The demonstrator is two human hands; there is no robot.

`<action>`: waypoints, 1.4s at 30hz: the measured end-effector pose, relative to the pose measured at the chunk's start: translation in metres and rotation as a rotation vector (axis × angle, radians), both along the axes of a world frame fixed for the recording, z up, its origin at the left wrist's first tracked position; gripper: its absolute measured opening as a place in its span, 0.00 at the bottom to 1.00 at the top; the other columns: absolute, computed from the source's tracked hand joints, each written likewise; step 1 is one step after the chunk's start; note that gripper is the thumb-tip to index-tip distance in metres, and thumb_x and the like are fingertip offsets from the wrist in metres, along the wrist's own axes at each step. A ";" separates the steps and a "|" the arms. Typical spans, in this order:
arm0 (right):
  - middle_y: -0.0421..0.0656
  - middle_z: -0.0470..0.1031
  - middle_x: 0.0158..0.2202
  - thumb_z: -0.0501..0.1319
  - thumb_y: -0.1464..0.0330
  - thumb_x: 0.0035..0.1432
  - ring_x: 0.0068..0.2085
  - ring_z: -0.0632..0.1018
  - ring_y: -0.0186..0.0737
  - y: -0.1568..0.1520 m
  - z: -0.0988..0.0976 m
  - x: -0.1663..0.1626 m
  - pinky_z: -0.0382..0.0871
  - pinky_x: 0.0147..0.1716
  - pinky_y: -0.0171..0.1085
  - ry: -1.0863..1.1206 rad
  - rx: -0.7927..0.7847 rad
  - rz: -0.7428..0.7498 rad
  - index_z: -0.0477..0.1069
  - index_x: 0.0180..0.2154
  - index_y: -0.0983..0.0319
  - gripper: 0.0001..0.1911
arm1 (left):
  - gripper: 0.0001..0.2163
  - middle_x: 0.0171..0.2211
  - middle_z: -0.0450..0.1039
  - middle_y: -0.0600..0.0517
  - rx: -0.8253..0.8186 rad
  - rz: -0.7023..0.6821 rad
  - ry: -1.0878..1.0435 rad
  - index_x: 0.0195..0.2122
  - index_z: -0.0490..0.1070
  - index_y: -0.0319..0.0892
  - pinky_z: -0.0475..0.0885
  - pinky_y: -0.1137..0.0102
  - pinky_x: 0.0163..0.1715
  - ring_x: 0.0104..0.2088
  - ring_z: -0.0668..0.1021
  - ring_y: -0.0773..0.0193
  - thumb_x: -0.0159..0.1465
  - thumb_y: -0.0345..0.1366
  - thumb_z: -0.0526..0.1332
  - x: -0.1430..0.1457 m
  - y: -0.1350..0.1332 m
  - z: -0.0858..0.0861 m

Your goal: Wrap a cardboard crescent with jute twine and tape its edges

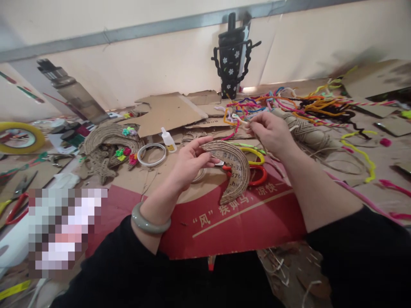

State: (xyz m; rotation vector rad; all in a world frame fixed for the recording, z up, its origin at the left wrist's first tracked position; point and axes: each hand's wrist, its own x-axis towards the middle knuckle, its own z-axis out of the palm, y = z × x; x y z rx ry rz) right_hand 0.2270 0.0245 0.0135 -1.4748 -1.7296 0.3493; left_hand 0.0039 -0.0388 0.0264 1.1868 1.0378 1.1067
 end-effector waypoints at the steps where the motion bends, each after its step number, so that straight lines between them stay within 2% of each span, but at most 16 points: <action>1: 0.46 0.79 0.34 0.53 0.68 0.58 0.36 0.79 0.44 -0.004 0.001 -0.005 0.71 0.36 0.43 0.107 -0.023 0.094 0.71 0.36 0.60 0.09 | 0.19 0.25 0.75 0.55 -0.004 -0.007 -0.003 0.49 0.71 0.38 0.76 0.77 0.28 0.28 0.82 0.68 0.56 0.24 0.60 0.000 0.000 0.000; 4: 0.44 0.79 0.33 0.54 0.67 0.56 0.34 0.78 0.41 -0.018 0.006 -0.022 0.70 0.33 0.40 0.209 -0.120 0.309 0.69 0.33 0.60 0.06 | 0.19 0.26 0.76 0.54 -0.015 -0.026 -0.013 0.49 0.71 0.38 0.75 0.77 0.28 0.27 0.81 0.69 0.55 0.24 0.60 0.001 0.000 -0.001; 6: 0.43 0.77 0.29 0.54 0.66 0.56 0.30 0.74 0.39 -0.027 0.009 -0.032 0.67 0.30 0.38 0.111 -0.112 0.315 0.69 0.32 0.60 0.07 | 0.19 0.27 0.76 0.54 -0.018 -0.032 -0.020 0.48 0.71 0.38 0.75 0.77 0.28 0.27 0.81 0.69 0.54 0.23 0.61 0.002 0.001 -0.002; 9: 0.42 0.75 0.28 0.54 0.66 0.56 0.28 0.71 0.38 -0.035 0.011 -0.038 0.63 0.29 0.37 -0.026 -0.042 0.299 0.70 0.32 0.61 0.08 | 0.19 0.28 0.76 0.54 -0.022 -0.044 -0.044 0.47 0.71 0.40 0.75 0.77 0.28 0.27 0.81 0.69 0.54 0.24 0.62 0.001 0.001 -0.003; 16: 0.42 0.74 0.29 0.53 0.66 0.57 0.28 0.70 0.37 -0.037 0.007 -0.037 0.62 0.30 0.37 -0.032 0.013 0.343 0.69 0.34 0.61 0.08 | 0.17 0.31 0.78 0.53 -0.071 -0.046 -0.137 0.46 0.71 0.40 0.77 0.76 0.29 0.27 0.82 0.68 0.54 0.29 0.64 -0.003 0.000 -0.001; 21: 0.42 0.74 0.29 0.53 0.67 0.57 0.30 0.71 0.38 -0.039 0.012 -0.037 0.62 0.31 0.37 -0.067 0.029 0.298 0.70 0.33 0.60 0.08 | 0.14 0.30 0.79 0.51 -0.094 -0.026 -0.127 0.45 0.72 0.40 0.77 0.75 0.27 0.27 0.82 0.65 0.58 0.35 0.65 -0.004 0.003 -0.002; 27: 0.42 0.74 0.29 0.54 0.66 0.58 0.29 0.70 0.38 -0.040 0.013 -0.035 0.61 0.31 0.37 -0.094 0.017 0.296 0.70 0.34 0.60 0.08 | 0.11 0.30 0.79 0.51 -0.134 0.000 -0.049 0.41 0.75 0.38 0.75 0.79 0.24 0.26 0.82 0.68 0.57 0.25 0.62 -0.001 0.002 0.001; 35: 0.42 0.75 0.29 0.54 0.67 0.57 0.29 0.70 0.38 -0.039 0.014 -0.034 0.62 0.31 0.38 -0.113 0.006 0.295 0.71 0.34 0.60 0.08 | 0.13 0.29 0.79 0.52 -0.148 0.018 -0.021 0.43 0.75 0.37 0.74 0.80 0.22 0.25 0.82 0.68 0.57 0.22 0.59 0.001 0.000 0.004; 39: 0.43 0.76 0.33 0.53 0.67 0.58 0.34 0.74 0.41 -0.040 0.013 -0.034 0.67 0.36 0.40 -0.068 0.115 0.228 0.72 0.34 0.60 0.09 | 0.14 0.27 0.78 0.52 -0.184 0.069 -0.026 0.45 0.73 0.36 0.74 0.79 0.22 0.25 0.82 0.68 0.58 0.22 0.59 0.003 0.000 0.003; 42: 0.45 0.77 0.37 0.53 0.68 0.59 0.38 0.76 0.42 -0.043 0.014 -0.033 0.69 0.39 0.42 -0.013 0.215 0.159 0.73 0.39 0.59 0.11 | 0.15 0.25 0.78 0.52 -0.199 0.105 -0.040 0.47 0.72 0.35 0.74 0.79 0.23 0.25 0.82 0.67 0.59 0.22 0.59 0.003 0.001 0.003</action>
